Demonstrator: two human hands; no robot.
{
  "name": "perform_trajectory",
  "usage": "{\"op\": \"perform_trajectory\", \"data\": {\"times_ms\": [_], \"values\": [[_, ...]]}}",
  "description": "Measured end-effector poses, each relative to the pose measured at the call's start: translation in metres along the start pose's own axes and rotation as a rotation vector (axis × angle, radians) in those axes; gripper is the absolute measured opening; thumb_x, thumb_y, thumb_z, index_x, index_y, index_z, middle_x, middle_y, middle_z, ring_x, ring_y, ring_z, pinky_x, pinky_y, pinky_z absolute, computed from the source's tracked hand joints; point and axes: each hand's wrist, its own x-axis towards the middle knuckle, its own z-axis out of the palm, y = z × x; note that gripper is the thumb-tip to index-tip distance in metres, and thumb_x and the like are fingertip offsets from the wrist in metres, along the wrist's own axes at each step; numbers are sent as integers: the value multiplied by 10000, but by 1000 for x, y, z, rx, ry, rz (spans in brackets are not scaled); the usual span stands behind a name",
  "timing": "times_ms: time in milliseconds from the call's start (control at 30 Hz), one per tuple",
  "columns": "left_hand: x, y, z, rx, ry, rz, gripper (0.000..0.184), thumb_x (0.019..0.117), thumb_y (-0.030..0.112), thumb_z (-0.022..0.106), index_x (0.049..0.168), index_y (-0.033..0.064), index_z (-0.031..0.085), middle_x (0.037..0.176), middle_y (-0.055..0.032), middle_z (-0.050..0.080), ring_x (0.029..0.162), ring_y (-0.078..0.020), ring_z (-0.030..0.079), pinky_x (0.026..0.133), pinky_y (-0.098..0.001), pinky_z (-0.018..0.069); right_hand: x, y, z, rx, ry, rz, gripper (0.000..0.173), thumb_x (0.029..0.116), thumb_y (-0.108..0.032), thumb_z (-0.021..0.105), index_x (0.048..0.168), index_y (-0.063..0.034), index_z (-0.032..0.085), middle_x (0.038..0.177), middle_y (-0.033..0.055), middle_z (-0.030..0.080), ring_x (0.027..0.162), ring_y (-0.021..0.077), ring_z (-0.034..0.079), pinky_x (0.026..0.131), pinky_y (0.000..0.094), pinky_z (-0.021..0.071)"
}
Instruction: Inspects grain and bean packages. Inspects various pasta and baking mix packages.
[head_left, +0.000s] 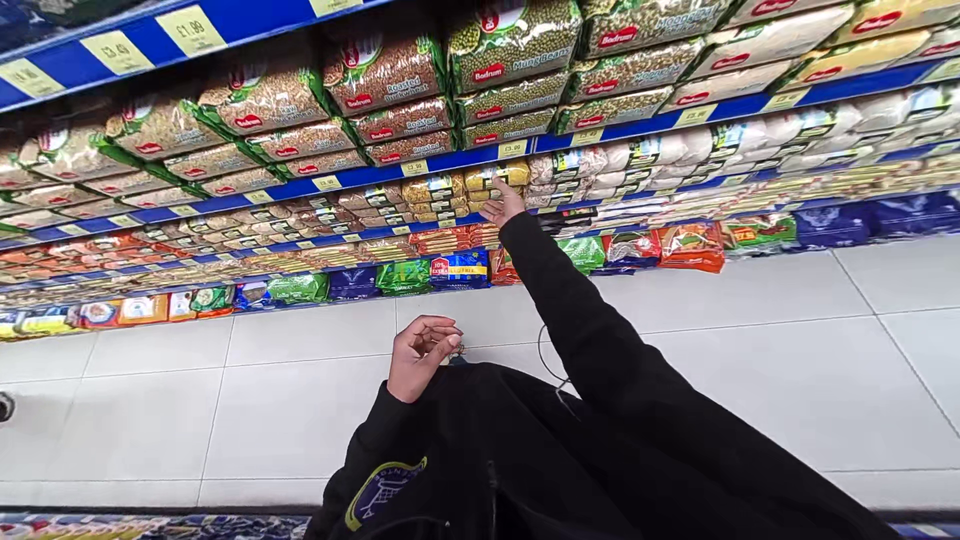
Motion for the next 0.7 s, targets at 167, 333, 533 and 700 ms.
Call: {"op": "perform_trajectory", "data": {"times_ms": [167, 333, 533, 700], "values": [[19, 5, -53, -22, 18, -42, 300, 935, 77, 730, 1191, -47, 636, 1042, -166, 750, 867, -263, 762, 782, -398, 657, 38, -4, 44, 115, 243, -34, 924, 919, -442, 709, 1592, -79, 190, 1485, 249, 442, 1223, 362, 591, 917, 475, 573], [37, 6, -84, -55, -6, -87, 317, 929, 75, 734, 1205, -37, 627, 1069, -176, 745, 886, -285, 761, 781, -413, 658, 63, 4, 65, 91, 462, -73, 782, 931, -443, 698, 1508, -21, 382, 1440, 245, 495, 1263, 358, 565, 939, 539, 558], [57, 5, -91, -101, -61, -113, 311, 937, 75, 728, 1207, -40, 623, 1068, -176, 744, 893, -282, 759, 793, -413, 654, 58, -2, 67, 153, 418, -67, 808, 951, -382, 683, 1564, -59, 267, 1494, 243, 432, 1292, 367, 543, 942, 527, 562], [66, 2, -87, -122, -97, -139, 309, 941, 64, 719, 1212, -48, 620, 1056, -178, 743, 891, -278, 759, 784, -407, 655, 54, -2, 62, 229, 383, -46, 895, 915, -357, 722, 1589, -92, 197, 1495, 238, 428, 1259, 365, 563, 913, 499, 570]]}}
